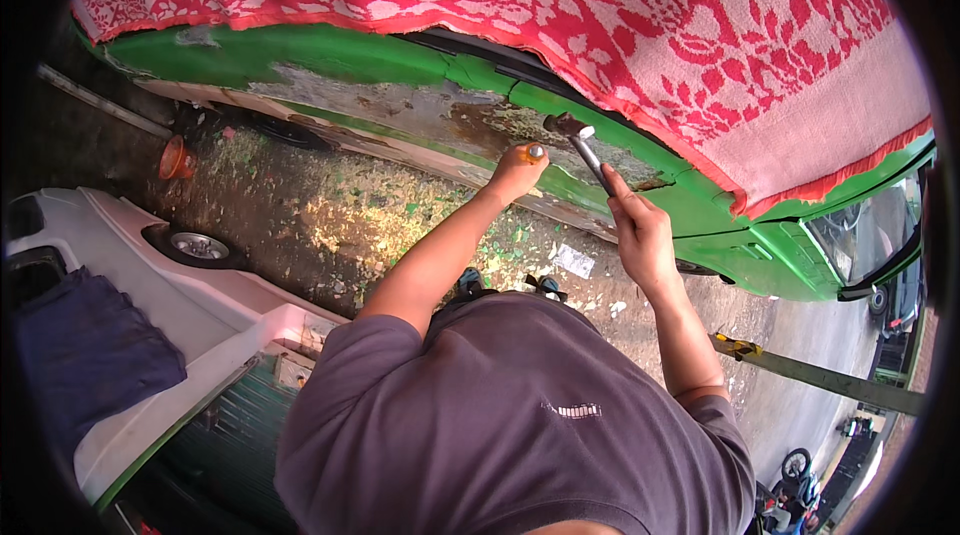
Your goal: The person uses a hammer and a small orange-handled tool to repeatedly strike a green car panel, likely to remove paint or rust. The work is performed over a red patterned cloth covering the panel, with the camera positioned overhead showing the hands and tools throughout.
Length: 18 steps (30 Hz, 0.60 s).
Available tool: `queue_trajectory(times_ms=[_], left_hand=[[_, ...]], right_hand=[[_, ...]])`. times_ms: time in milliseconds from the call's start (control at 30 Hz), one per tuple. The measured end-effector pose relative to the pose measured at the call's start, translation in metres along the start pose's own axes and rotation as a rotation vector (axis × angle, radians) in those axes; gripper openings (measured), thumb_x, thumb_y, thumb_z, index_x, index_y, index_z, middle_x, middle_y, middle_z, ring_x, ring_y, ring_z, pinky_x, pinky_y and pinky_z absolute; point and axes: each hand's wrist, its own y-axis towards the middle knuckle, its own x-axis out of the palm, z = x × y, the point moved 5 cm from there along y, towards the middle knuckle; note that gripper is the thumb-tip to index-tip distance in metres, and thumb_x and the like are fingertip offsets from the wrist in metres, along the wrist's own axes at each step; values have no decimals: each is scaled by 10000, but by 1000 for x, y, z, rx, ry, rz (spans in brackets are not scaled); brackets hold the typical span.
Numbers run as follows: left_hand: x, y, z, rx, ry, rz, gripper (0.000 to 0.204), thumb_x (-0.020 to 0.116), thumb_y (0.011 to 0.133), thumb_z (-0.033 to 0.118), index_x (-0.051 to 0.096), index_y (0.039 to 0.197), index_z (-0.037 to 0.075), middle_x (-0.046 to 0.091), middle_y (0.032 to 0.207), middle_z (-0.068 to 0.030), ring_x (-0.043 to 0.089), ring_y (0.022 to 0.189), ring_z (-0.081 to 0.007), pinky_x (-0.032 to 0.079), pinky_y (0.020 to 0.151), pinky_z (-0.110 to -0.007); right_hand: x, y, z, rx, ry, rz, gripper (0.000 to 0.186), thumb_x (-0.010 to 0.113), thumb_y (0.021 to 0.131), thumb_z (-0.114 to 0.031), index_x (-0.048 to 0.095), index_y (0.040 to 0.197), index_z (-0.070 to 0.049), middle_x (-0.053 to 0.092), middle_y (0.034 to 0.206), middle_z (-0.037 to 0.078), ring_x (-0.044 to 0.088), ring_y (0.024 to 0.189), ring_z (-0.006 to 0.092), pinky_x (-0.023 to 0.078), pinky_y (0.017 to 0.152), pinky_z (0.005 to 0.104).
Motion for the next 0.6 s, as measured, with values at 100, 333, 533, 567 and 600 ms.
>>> queue_trajectory(times_ms=[100,333,533,567,600], left_hand=[[-4,1,8,-50,16,-78,232,590,886,256,614,844,29,637,725,-155,631,677,-295,473,640,-399],[-2,4,7,-38,60,-81,233,593,887,265,634,900,36,662,784,-139,649,735,-281,479,669,-397],[3,-2,11,-46,9,-100,237,596,882,259,632,892,25,662,796,-155,649,742,-294,477,667,-401],[2,-1,13,-42,15,-96,242,595,884,261,631,887,22,659,790,-156,647,740,-294,475,666,-401],[1,0,16,-38,20,-92,247,593,885,264,630,883,19,657,784,-156,645,737,-295,474,665,-401]], right_hand=[[-2,-7,-7,-83,1,95,480,566,928,-69,543,1363,-268,597,758,172,617,677,319,501,658,404],[13,-10,17,84,-82,-70,490,571,919,-54,545,1363,-260,597,751,170,618,696,314,502,663,404],[8,-15,5,-19,-126,-96,496,559,924,-38,537,1371,-252,596,763,182,596,668,329,494,666,410],[15,-8,10,-37,-145,-120,510,559,920,-36,530,1376,-263,593,760,183,608,679,334,493,665,411],[12,-9,13,-5,-119,-105,513,559,919,-36,529,1377,-266,592,758,182,613,684,331,493,665,413]])
